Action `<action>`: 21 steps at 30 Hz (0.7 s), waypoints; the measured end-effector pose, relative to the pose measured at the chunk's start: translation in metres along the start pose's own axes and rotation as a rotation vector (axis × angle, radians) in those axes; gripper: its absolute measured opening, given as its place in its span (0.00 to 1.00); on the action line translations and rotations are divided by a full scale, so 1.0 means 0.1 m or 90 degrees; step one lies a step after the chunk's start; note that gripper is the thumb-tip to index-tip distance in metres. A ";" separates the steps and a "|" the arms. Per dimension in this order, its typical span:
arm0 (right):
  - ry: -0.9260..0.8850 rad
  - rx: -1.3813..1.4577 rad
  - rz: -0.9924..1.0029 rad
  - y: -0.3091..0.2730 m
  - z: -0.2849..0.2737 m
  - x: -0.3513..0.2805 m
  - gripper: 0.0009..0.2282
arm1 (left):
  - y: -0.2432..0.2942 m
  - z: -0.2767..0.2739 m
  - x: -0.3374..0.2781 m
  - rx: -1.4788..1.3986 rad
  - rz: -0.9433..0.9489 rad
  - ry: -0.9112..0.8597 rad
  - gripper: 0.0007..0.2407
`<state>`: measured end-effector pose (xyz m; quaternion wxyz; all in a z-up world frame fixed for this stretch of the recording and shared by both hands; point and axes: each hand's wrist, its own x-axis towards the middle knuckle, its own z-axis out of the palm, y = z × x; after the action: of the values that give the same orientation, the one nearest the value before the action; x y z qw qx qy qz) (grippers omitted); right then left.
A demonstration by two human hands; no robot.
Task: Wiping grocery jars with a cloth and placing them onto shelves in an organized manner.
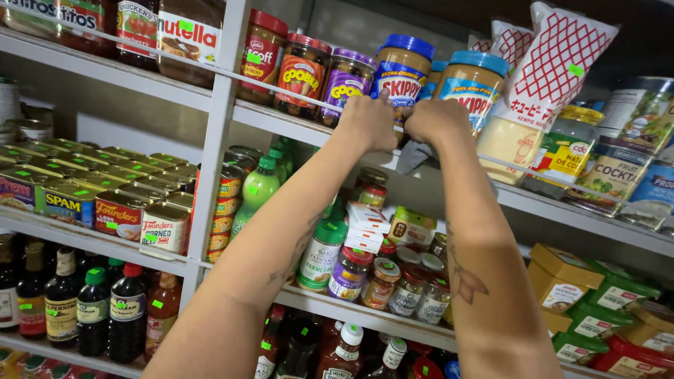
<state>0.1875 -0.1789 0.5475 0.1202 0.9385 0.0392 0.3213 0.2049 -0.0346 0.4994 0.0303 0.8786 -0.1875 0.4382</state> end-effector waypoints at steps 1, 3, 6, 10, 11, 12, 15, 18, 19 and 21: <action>-0.002 -0.002 0.000 0.00 0.01 0.02 0.16 | 0.00 -0.01 0.01 -0.001 0.002 -0.010 0.25; -0.005 -0.004 0.000 0.02 0.03 0.06 0.16 | 0.00 0.00 0.02 -0.002 0.003 -0.020 0.25; -0.021 -0.016 0.011 0.04 0.05 0.10 0.17 | 0.00 0.05 0.04 0.005 -0.004 -0.022 0.22; -0.026 -0.013 0.011 0.04 0.05 0.12 0.18 | 0.00 0.06 0.06 0.030 0.005 -0.004 0.22; -0.035 -0.008 0.020 0.03 0.04 0.12 0.19 | 0.00 0.04 0.05 0.032 -0.002 -0.030 0.21; -0.037 -0.007 0.018 0.05 0.05 0.15 0.19 | 0.01 0.05 0.06 0.032 -0.003 -0.032 0.21; -0.049 -0.015 0.005 0.06 0.08 0.23 0.18 | -0.01 0.09 0.09 0.011 -0.010 0.003 0.20; -0.069 -0.032 0.016 0.09 0.08 0.24 0.19 | 0.12 0.16 0.25 0.011 -0.017 -0.042 0.18; -0.016 0.012 0.006 0.10 0.11 0.21 0.20 | 0.07 0.04 0.23 -0.011 0.010 -0.036 0.17; 0.003 0.060 -0.012 0.13 0.34 0.09 0.20 | 0.02 0.08 -0.29 -0.064 0.055 -0.039 0.17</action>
<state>0.2158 -0.1965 0.5301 0.0790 0.9419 0.0633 0.3204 0.1946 -0.0294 0.4710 0.0499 0.8799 -0.2481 0.4021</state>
